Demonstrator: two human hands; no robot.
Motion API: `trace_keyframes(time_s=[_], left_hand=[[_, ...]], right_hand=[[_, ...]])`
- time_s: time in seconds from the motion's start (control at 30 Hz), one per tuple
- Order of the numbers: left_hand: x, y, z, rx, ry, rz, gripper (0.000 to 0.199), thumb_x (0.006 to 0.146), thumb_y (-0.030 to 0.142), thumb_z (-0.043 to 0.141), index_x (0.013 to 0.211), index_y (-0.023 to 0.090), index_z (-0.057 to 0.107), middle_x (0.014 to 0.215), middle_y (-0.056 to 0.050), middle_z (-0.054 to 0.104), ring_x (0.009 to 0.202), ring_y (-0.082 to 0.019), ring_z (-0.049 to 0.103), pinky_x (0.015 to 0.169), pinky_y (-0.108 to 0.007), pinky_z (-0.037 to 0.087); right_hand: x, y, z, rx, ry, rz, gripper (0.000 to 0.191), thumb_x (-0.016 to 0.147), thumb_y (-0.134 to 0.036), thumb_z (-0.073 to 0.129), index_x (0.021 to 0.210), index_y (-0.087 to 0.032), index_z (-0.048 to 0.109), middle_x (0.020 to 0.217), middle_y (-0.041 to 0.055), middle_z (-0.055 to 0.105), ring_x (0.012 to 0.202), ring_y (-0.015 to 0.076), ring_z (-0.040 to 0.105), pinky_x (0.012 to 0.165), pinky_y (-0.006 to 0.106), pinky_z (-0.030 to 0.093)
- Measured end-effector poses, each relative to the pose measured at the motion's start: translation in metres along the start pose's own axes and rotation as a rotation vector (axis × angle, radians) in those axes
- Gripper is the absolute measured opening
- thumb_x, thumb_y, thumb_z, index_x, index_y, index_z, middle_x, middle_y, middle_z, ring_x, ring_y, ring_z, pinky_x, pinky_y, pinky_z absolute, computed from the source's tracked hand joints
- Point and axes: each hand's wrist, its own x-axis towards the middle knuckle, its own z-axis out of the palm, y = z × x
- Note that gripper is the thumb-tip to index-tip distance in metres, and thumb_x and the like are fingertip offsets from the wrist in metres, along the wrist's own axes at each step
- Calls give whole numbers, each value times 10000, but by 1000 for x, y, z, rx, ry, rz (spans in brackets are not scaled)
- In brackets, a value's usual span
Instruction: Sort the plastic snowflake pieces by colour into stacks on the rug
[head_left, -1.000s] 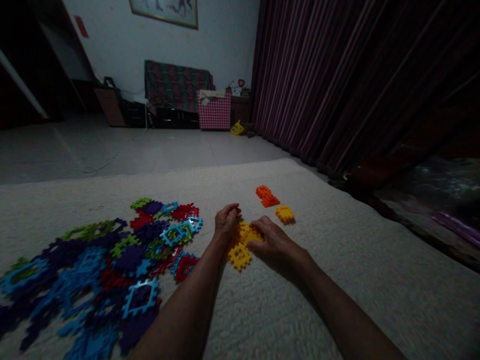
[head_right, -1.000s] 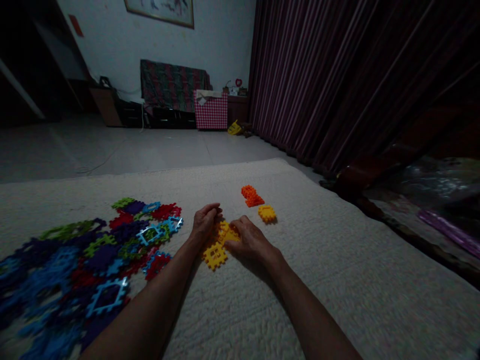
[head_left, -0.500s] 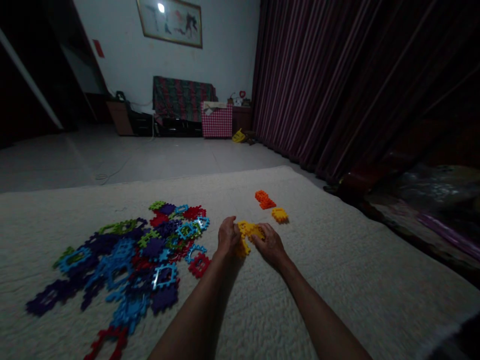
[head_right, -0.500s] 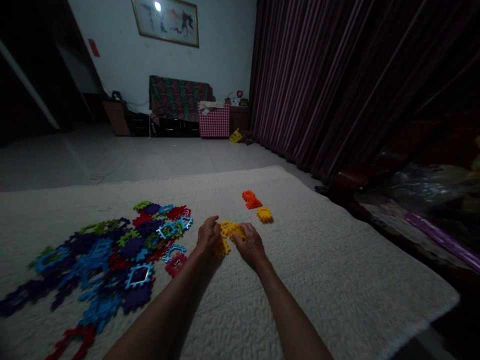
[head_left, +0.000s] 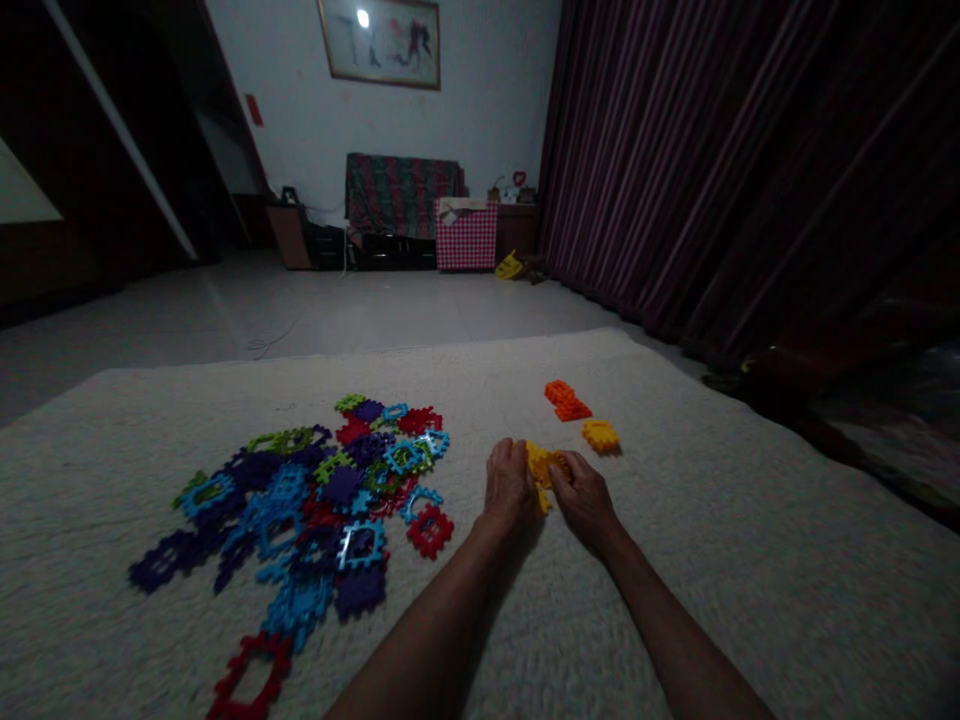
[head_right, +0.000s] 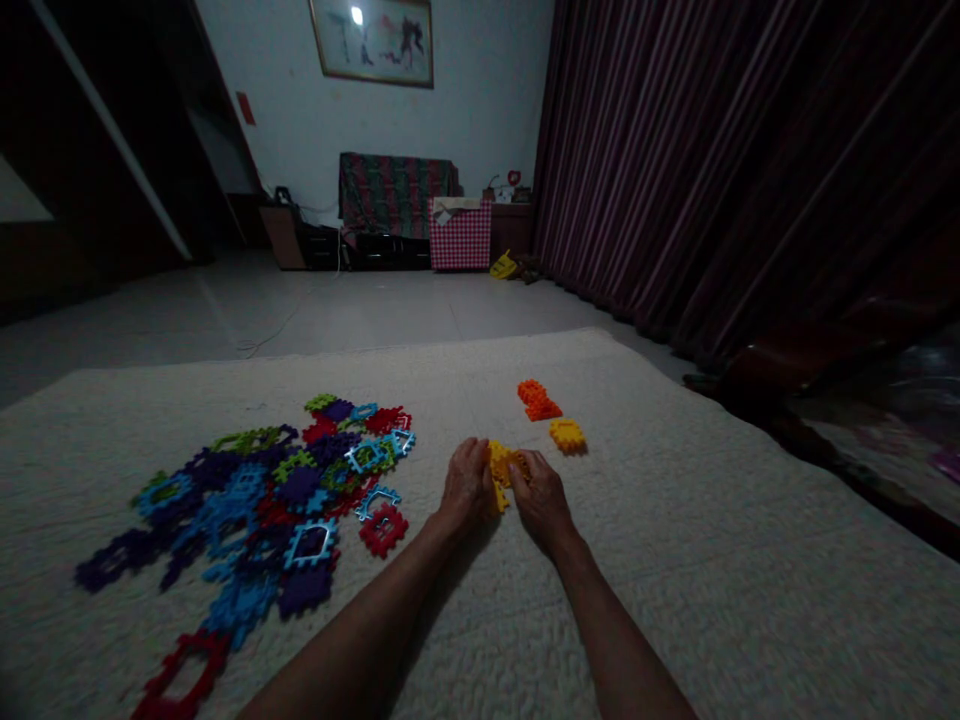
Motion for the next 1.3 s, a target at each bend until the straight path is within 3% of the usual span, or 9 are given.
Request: trace_keyframes(time_s=[0.17, 0.4, 0.67, 0.77, 0.87, 0.97, 1.13, 1.2, 1.3], left_hand=[[1, -11, 1, -47, 80, 17, 403, 791, 109, 481, 1164, 182, 614, 1209, -125, 618, 1161, -265, 553, 1055, -466, 437], [10, -10, -8, 8, 33, -4, 298, 793, 103, 490, 993, 208, 685, 1062, -95, 669, 1057, -232, 587, 960, -379, 483], [15, -16, -4, -43, 91, -78, 362, 769, 68, 459, 1018, 174, 699, 1015, -94, 703, 989, -220, 629, 948, -364, 490], [16, -16, -5, -36, 91, -79, 354, 777, 75, 452, 1012, 163, 701, 1002, -96, 709, 977, -220, 636, 944, -361, 494], [16, -16, -6, -24, 91, -77, 348, 781, 83, 452, 1003, 171, 705, 995, -88, 711, 971, -215, 641, 932, -352, 499], [16, -16, -6, -8, 84, -79, 351, 770, 75, 458, 1003, 157, 708, 999, -92, 716, 969, -216, 646, 932, -351, 500], [17, -15, -5, 12, 84, -74, 354, 764, 55, 459, 998, 147, 709, 1009, -89, 722, 962, -210, 651, 932, -346, 500], [16, -15, -5, 17, 89, -71, 351, 767, 54, 462, 996, 153, 709, 1007, -85, 723, 959, -207, 654, 924, -343, 503], [16, -16, -5, 20, 103, -71, 340, 775, 65, 468, 992, 158, 713, 991, -86, 723, 953, -209, 657, 916, -349, 510]], right_hand=[[-1, -5, -4, 31, -8, 24, 222, 901, -305, 442, 988, -203, 618, 953, 77, 671, 890, 214, 636, 827, 358, 512], [-2, -6, -4, 102, -18, 39, 214, 902, -288, 439, 957, -209, 630, 933, 63, 681, 862, 207, 636, 788, 327, 512], [-3, -11, -9, 310, -51, 162, 219, 875, -303, 469, 944, -199, 648, 906, 49, 686, 831, 204, 639, 754, 329, 533], [-1, -1, -13, 417, 5, 266, 232, 843, -304, 479, 959, -201, 652, 873, 35, 673, 767, 197, 640, 684, 329, 555], [1, 12, -23, 307, 88, 203, 237, 784, -240, 468, 904, -199, 669, 938, 54, 681, 878, 216, 650, 812, 383, 552], [-1, 23, -40, 139, -47, 57, 269, 701, -152, 466, 857, -192, 681, 1107, 88, 667, 1095, 232, 608, 1028, 428, 451], [-6, 19, -68, 5, -335, 106, 646, 638, -127, 541, 1280, -208, 555, 1332, 118, 530, 1253, 231, 515, 1075, 406, 404], [-7, 10, -73, -56, -374, 172, 680, 657, -193, 602, 1331, -205, 511, 1327, 137, 514, 1223, 250, 523, 1048, 411, 421], [-11, -8, -74, -184, -323, 205, 591, 704, -298, 644, 1278, -200, 544, 1257, 130, 538, 1183, 266, 516, 1041, 419, 411]])
